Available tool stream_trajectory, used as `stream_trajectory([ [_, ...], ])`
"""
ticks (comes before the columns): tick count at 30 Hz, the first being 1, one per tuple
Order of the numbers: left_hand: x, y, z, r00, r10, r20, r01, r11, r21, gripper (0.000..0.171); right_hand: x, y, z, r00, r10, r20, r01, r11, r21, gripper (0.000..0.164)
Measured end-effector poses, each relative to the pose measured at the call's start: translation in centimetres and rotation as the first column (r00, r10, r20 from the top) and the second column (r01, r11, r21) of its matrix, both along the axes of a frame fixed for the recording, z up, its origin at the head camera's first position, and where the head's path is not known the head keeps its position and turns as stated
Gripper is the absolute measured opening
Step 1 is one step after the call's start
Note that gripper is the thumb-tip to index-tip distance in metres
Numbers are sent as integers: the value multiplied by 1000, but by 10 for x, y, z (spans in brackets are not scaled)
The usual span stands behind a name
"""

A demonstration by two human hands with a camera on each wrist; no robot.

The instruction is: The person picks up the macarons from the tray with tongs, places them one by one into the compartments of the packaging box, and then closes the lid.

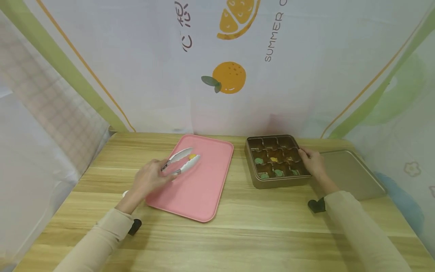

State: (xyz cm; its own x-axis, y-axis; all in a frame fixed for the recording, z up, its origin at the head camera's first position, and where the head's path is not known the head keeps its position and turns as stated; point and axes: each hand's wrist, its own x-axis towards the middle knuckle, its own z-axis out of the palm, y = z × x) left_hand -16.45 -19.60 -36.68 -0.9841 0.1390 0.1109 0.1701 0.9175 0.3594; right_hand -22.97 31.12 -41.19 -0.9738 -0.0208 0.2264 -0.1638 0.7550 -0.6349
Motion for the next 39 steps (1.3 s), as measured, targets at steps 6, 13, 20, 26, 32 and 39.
stream_trajectory([
  [6,-3,-4,-2,1000,17,20,-17,1000,-15,64,0,0,0,1000,0,-1,0,1000,-3,43],
  [13,-6,-5,-4,999,8,39,-8,1000,-21,58,-2,0,0,1000,-3,1,3,1000,-8,44],
  [20,-10,-4,2,996,-4,91,7,999,-34,61,-2,0,0,1000,-10,10,10,1000,5,45],
  [26,-15,-2,7,993,-16,115,23,998,-55,52,-2,0,0,1000,-11,9,11,1000,4,45],
  [32,-17,-1,9,991,-32,127,41,997,-71,51,0,0,1,1000,-3,18,3,1000,-5,45],
  [39,-18,0,11,991,-42,129,53,995,-85,43,0,-1,2,1000,0,30,0,1000,-24,46],
])
